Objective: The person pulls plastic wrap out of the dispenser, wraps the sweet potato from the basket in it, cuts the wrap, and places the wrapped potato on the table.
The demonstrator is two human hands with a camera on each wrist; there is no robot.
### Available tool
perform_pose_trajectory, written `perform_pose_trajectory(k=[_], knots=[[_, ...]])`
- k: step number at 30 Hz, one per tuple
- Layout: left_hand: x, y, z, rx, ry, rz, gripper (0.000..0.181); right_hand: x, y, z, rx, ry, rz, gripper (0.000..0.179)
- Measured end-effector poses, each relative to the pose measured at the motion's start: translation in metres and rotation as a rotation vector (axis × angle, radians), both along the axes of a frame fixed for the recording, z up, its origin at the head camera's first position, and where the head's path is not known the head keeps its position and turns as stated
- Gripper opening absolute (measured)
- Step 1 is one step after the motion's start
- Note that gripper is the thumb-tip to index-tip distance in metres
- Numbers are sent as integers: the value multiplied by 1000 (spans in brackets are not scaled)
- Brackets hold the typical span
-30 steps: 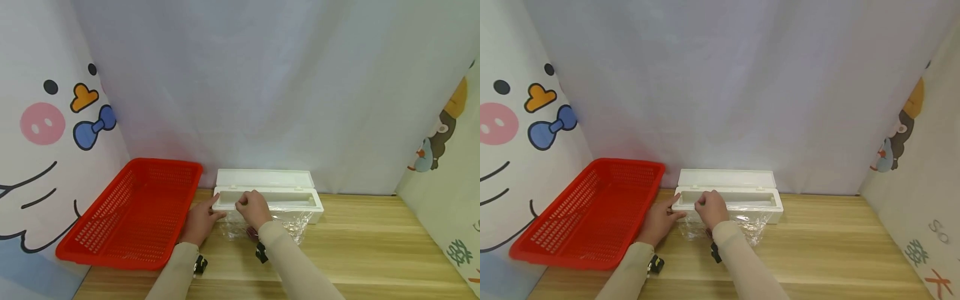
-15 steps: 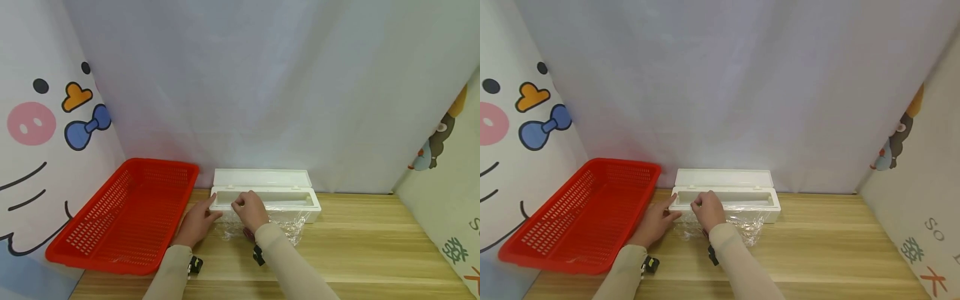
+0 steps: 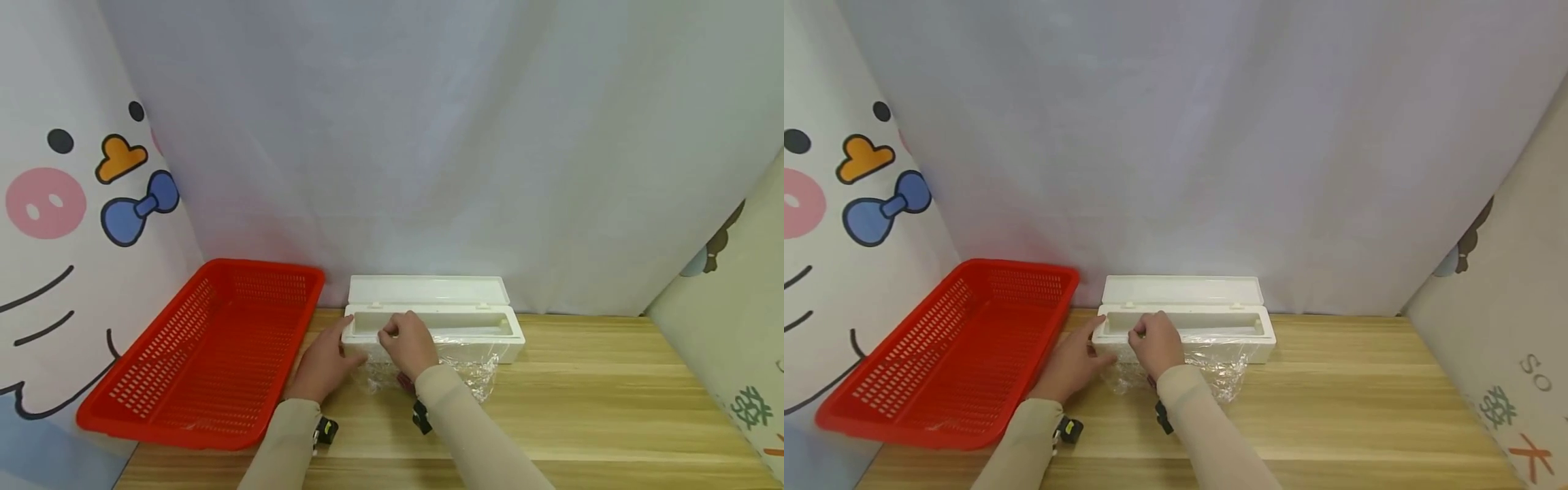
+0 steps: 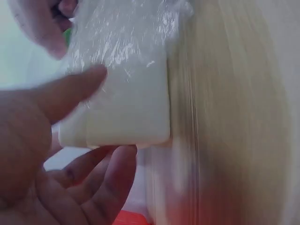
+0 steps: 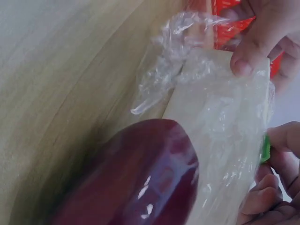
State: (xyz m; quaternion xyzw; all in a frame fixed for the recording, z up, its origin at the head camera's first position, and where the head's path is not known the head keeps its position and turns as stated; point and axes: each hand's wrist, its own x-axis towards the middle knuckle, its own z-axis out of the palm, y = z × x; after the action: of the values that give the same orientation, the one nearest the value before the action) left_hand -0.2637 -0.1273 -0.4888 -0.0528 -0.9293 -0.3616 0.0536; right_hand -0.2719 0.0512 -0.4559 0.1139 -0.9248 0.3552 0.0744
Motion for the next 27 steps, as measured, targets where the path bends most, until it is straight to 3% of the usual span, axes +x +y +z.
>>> perform_pose_trajectory(k=[4, 8, 13, 27], knots=[[-2, -1, -1, -19, 43, 35, 83, 1, -3, -1, -32, -35, 1, 13], [-3, -3, -2, -32, 42, 40, 77, 2, -5, 0, -13, -11, 7, 13], [-6, -2, -1, 22, 56, 35, 76, 3, -2, 1, 42, 55, -10, 11], [-4, -3, -3, 139, 56, 25, 74, 3, -1, -2, 34, 44, -25, 12]])
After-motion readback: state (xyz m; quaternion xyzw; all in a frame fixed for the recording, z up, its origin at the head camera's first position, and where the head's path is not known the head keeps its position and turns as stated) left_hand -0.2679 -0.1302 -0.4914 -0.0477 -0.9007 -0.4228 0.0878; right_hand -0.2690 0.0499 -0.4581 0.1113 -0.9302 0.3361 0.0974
